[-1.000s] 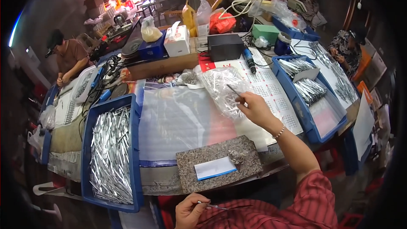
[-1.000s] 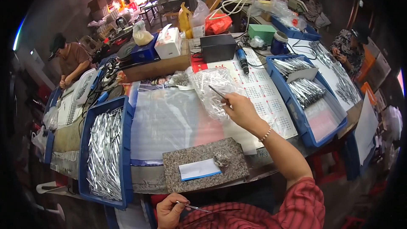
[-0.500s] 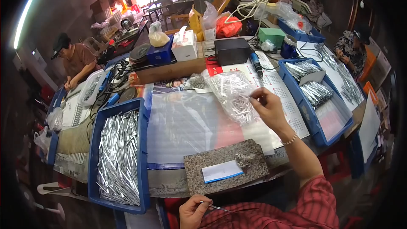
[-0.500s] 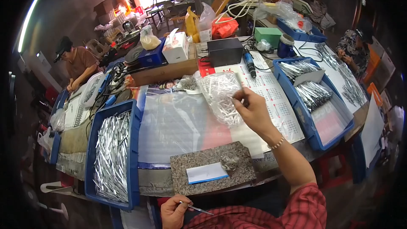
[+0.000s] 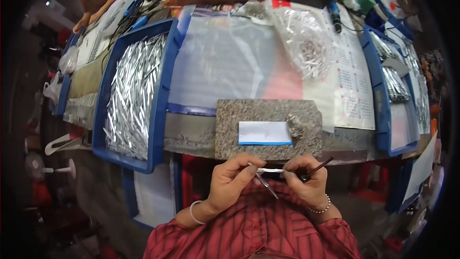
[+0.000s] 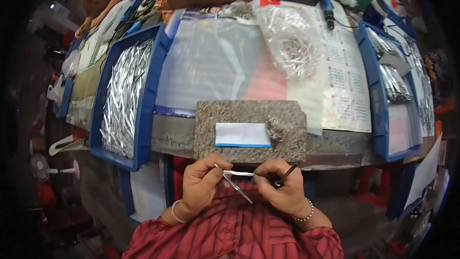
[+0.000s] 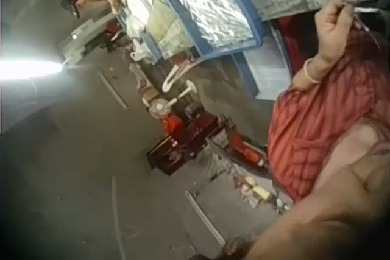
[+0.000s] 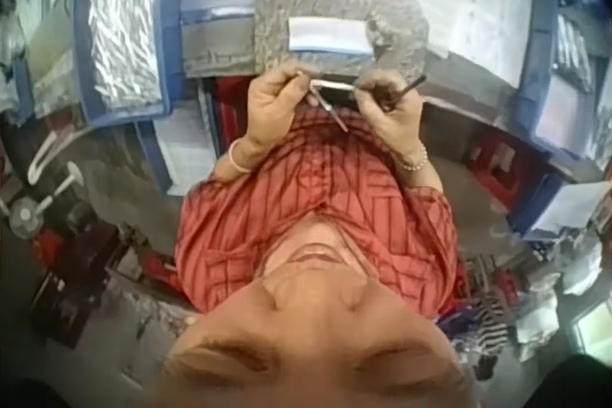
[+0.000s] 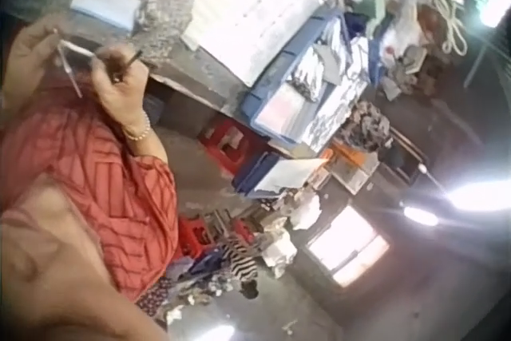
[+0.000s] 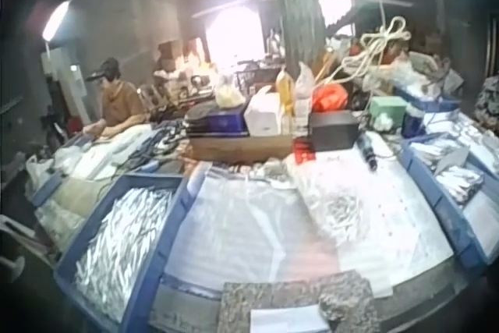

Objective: Assembling small silver metal ribs or strips by inserting wires and manipulating components with pliers.

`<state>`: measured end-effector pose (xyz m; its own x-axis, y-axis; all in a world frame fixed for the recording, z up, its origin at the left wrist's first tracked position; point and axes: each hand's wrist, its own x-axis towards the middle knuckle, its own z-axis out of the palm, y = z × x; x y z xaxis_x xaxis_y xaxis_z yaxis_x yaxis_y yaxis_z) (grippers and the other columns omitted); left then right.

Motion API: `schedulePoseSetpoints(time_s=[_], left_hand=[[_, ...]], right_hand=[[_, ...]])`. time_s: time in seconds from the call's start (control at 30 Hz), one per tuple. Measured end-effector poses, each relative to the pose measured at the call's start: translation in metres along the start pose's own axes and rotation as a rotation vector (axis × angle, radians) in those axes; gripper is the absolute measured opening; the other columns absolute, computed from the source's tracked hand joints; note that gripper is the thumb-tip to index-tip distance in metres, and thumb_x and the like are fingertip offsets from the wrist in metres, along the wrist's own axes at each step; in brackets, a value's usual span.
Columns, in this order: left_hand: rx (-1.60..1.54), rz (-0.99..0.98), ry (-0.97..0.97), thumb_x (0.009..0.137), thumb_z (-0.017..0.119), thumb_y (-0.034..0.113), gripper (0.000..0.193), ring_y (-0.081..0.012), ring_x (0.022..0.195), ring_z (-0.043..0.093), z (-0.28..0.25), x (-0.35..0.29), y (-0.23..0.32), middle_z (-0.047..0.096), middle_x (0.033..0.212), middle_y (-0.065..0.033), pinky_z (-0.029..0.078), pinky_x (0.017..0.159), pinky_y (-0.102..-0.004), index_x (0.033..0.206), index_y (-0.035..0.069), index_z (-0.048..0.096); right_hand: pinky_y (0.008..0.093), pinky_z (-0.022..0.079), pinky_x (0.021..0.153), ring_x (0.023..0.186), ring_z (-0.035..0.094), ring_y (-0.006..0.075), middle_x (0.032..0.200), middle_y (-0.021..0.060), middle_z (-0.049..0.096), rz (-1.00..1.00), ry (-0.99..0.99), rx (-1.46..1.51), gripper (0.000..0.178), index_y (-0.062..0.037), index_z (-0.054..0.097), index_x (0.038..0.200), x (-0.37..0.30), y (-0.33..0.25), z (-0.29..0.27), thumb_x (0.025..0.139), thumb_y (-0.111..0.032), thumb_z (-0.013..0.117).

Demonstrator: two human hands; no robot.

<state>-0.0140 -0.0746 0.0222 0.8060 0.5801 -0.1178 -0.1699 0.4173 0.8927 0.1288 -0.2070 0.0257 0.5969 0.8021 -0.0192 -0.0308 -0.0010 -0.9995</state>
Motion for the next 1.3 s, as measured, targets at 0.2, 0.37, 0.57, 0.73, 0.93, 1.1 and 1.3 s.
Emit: schedulePoseSetpoints(time_s=[0.2,0.37,0.57,0.73,0.93,1.1,1.3], left_hand=[[-0.125,-0.106,0.047,0.096,0.052,0.011,0.020,-0.0067,0.071,0.057,-0.004,-0.006,-0.007,0.059,0.091,-0.0025,0.046,0.064,-0.0185,0.108,-0.002,0.060],[-0.224,-0.089,0.068,0.096,0.052,0.014,0.023,-0.0068,0.071,0.057,-0.006,-0.005,-0.010,0.060,0.091,-0.0037,0.047,0.065,-0.0190,0.111,-0.003,0.058],[-0.205,-0.095,0.057,0.097,0.051,0.014,0.023,-0.0066,0.073,0.057,-0.007,-0.004,-0.009,0.060,0.091,-0.0038,0.048,0.067,-0.0195,0.111,-0.003,0.058],[-0.085,-0.045,0.106,0.098,0.050,0.013,0.020,-0.0054,0.073,0.056,-0.004,-0.004,-0.010,0.059,0.090,-0.0033,0.048,0.069,-0.0189,0.108,-0.002,0.058],[-0.034,-0.008,0.134,0.098,0.049,0.013,0.018,-0.0043,0.069,0.054,-0.007,-0.006,-0.006,0.058,0.087,-0.0026,0.046,0.067,-0.0179,0.104,-0.001,0.058],[0.128,-0.005,0.054,0.098,0.049,0.011,0.017,-0.0043,0.070,0.055,-0.005,-0.010,0.001,0.058,0.087,-0.0025,0.045,0.064,-0.0177,0.102,-0.002,0.058],[0.092,-0.088,0.044,0.098,0.049,0.012,0.017,-0.0041,0.072,0.056,-0.006,-0.010,0.000,0.058,0.085,-0.0017,0.047,0.065,-0.0180,0.103,-0.001,0.058]], right_hand=[[0.0239,0.042,0.047,0.051,0.055,0.0097,0.068,0.0056,0.061,-0.185,-0.138,-0.239,0.012,-0.0013,0.067,0.089,0.003,-0.002,0.002,0.078,0.002,0.064],[0.0261,0.043,0.045,0.049,0.057,0.0159,0.064,0.0071,0.059,-0.256,-0.176,-0.386,0.018,-0.0029,0.067,0.090,0.006,-0.010,0.004,0.073,0.004,0.065],[0.0290,0.041,0.042,0.047,0.053,0.0184,0.060,0.0057,0.051,-0.448,-0.201,-0.494,0.028,-0.0015,0.064,0.095,0.005,-0.004,0.008,0.069,0.006,0.065],[0.0293,0.042,0.042,0.049,0.054,0.0183,0.061,0.0053,0.049,-0.476,-0.253,-0.533,0.027,0.0005,0.063,0.098,0.001,0.000,0.010,0.071,0.004,0.065],[0.0290,0.044,0.044,0.052,0.056,0.0184,0.065,0.0051,0.052,-0.481,-0.310,-0.483,0.027,0.0001,0.063,0.100,-0.001,0.004,0.021,0.073,0.001,0.068],[0.0279,0.044,0.045,0.051,0.055,0.0189,0.065,0.0058,0.055,-0.181,-0.317,-0.235,0.028,-0.0017,0.063,0.101,-0.009,0.001,0.020,0.074,0.000,0.068],[0.0296,0.044,0.045,0.053,0.056,0.0194,0.063,0.0063,0.053,-0.257,-0.449,-0.404,0.025,-0.0029,0.064,0.101,0.010,-0.014,-0.001,0.076,-0.002,0.068]])
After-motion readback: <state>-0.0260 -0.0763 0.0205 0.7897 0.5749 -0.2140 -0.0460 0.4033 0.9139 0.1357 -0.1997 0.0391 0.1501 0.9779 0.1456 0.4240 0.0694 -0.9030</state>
